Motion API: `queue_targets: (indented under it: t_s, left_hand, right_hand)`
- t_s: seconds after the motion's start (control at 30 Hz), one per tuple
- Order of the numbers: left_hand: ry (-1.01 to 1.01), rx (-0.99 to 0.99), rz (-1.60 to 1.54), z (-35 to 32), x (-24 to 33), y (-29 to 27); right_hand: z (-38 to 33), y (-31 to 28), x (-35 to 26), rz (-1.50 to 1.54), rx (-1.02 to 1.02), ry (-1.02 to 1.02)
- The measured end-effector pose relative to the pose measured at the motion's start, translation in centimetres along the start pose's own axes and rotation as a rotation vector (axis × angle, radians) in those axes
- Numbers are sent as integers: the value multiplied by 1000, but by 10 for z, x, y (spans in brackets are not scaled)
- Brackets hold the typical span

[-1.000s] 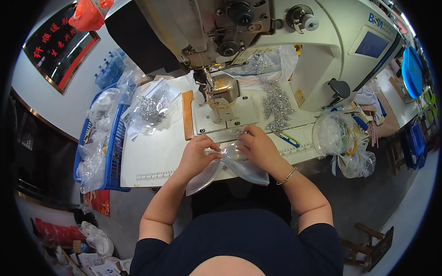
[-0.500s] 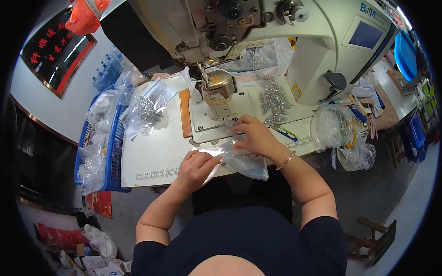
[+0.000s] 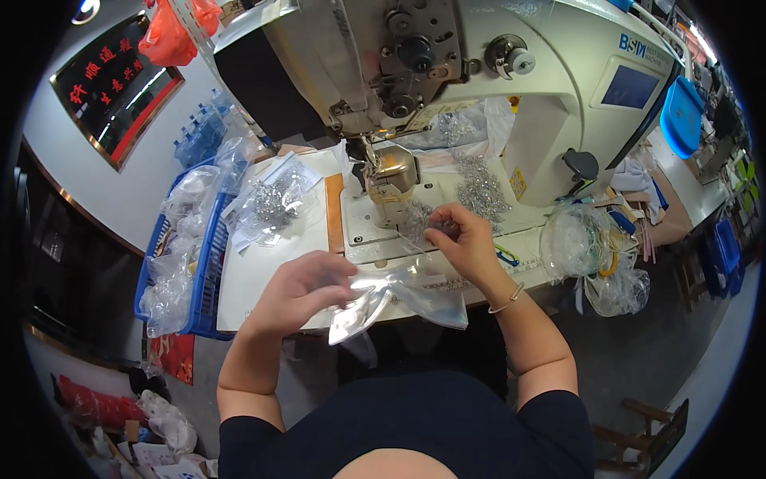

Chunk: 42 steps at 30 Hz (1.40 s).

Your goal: The person assembles small, silver, star-shaped decorations by hand, arranging them into a cluster. They then use a sewing machine to stitch the cluster onto a clear plastic backing. The process involves repeated manual assembly and machine sewing of multiple units.

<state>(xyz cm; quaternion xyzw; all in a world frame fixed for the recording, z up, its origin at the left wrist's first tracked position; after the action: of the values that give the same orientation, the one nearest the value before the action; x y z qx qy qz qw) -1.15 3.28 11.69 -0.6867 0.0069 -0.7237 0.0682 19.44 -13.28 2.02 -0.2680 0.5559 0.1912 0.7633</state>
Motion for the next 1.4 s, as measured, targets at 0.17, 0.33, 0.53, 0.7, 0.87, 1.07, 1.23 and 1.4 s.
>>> queue_targets:
  t_s: [0.17,0.33,0.53,0.7,0.87,1.07,1.23,1.4]
  left_hand:
    - [-59,-212,-73,33,-8,11]
    - [-44,7,315,45,-22,10]
    - [-187,70,197,46,-30,-2]
    - [-163,78,200,43,-35,-5]
    - [-129,84,220,44,-41,-7]
    - [-175,88,199,42,-43,-6]
    - [-172,119,193,41,-45,-5]
    - [-185,129,231,42,-42,-3]
  right_hand:
    - [-16,19,-3,220,-183,82]
    - [-28,35,-18,551,-363,474]
    - [-33,42,-17,701,-377,486]
    - [-33,45,-17,712,-369,506]
    - [-34,44,-10,727,-402,486]
    - [-34,45,-13,713,-344,471]
    - [-34,47,-12,739,-327,424]
    - [-33,49,-12,775,-342,430]
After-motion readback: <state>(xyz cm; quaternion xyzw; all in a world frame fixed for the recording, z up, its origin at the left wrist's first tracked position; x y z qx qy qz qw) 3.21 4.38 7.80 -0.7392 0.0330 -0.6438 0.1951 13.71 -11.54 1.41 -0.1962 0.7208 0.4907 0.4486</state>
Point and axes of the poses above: each hand's wrist, its own z-axis towards the middle knuckle, its own y-axis out of the palm, x = y × z, the point moved 1 cm from there along z, towards the middle knuckle, and after that the axes turned 3 degrees about y, right-handed, at the moved point
